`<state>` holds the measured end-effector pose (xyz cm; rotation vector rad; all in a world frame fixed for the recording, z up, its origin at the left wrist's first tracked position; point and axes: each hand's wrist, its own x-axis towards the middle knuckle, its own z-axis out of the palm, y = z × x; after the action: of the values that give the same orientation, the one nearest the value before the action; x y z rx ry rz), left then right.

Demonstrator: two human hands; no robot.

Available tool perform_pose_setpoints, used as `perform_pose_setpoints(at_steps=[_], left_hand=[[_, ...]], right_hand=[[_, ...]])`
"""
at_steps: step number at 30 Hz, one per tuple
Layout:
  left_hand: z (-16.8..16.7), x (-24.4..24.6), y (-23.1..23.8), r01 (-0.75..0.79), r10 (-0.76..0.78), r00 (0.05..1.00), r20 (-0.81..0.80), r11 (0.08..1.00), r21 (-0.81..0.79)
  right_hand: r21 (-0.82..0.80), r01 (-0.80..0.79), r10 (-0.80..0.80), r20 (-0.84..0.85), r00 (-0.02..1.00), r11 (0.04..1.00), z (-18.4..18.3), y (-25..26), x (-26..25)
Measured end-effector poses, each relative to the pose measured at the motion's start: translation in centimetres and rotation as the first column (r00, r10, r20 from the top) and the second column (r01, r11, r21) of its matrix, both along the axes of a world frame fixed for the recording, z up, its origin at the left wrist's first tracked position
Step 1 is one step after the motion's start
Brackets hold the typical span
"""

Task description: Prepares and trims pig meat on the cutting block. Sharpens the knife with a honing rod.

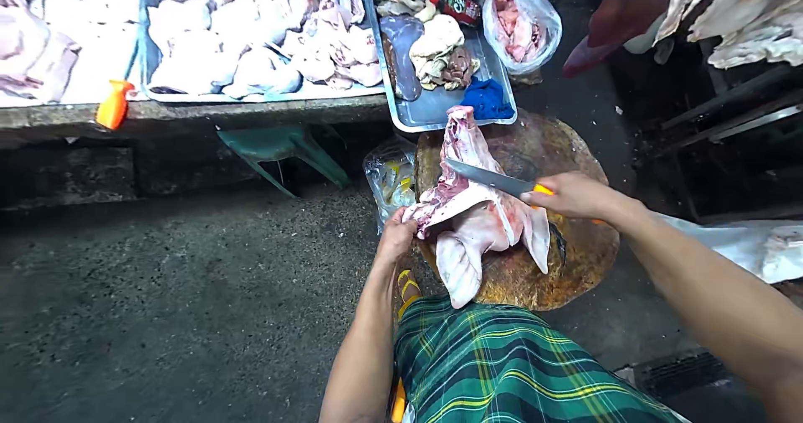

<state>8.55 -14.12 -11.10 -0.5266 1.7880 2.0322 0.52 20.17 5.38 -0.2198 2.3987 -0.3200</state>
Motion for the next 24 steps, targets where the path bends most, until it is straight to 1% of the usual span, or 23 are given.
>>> perform_pose_setpoints(at_steps=[2, 4, 5, 6, 8, 11, 14, 16, 18, 20, 22, 24], left_hand=[[0.9, -0.1, -0.6, 0.012, -0.014, 1.000, -0.027, 0.997, -0.074], [1.4, -0.6, -1.1, 0.024, -0.029, 0.999, -0.043, 0.992, -0.126], [1.2, -1.0, -1.0, 0.007, -0.014, 0.999, -0.045, 0.990, -0.139], [1.0, -1.3, -1.0, -0.001, -0.005, 0.999, -0.045, 0.989, -0.146], [0.4, -1.7, -1.0, -0.013, 0.007, 0.999, -0.039, 0.988, -0.153], [-0.6, -2.8, -1.3, -0.022, 0.013, 0.999, -0.048, 0.982, -0.188], [-0.1, -4.2, -2.0, -0.008, -0.009, 0.999, -0.052, 0.948, -0.319], [0.5, -4.7, -2.6, 0.013, -0.036, 0.998, -0.049, 0.915, -0.404], [0.8, -4.7, -2.8, 0.045, -0.072, 0.996, -0.045, 0.897, -0.439], [0.7, -3.3, -2.4, 0.059, -0.086, 0.995, -0.049, 0.912, -0.406], [0.9, -1.1, -1.3, 0.051, -0.084, 0.993, -0.082, 0.938, -0.342], [1.2, 1.3, -0.2, 0.039, -0.078, 0.990, -0.119, 0.952, -0.303]], right_hand=[[-0.024, 0.023, -0.020, 0.117, 0.993, 0.999, -1.1, -1.3, -1.2], [-0.015, 0.052, -0.047, 0.243, 0.969, 0.999, -0.8, -1.7, -1.9], [0.001, 0.047, -0.046, 0.271, 0.961, 0.999, -0.5, -1.5, -2.0], [0.024, 0.013, -0.019, 0.254, 0.967, 1.000, -0.3, -1.1, -2.0], [0.066, -0.101, 0.091, 0.132, 0.987, 0.993, -0.2, -0.3, -1.9], [0.075, -0.244, 0.243, 0.031, 0.970, 0.967, -1.4, 2.0, -1.1], [0.112, -0.334, 0.335, 0.005, 0.942, 0.936, -2.4, 6.6, 2.0], [0.160, -0.374, 0.385, -0.042, 0.922, 0.914, -2.2, 10.1, 4.5], [0.186, -0.328, 0.353, -0.119, 0.928, 0.926, -1.3, 12.4, 6.3], [0.139, -0.160, 0.185, -0.189, 0.964, 0.977, -0.4, 13.1, 7.7], [0.118, -0.031, 0.056, -0.219, 0.974, 0.993, 0.8, 11.2, 8.0], [0.104, 0.029, -0.011, -0.168, 0.986, 0.994, 2.2, 7.3, 7.5]])
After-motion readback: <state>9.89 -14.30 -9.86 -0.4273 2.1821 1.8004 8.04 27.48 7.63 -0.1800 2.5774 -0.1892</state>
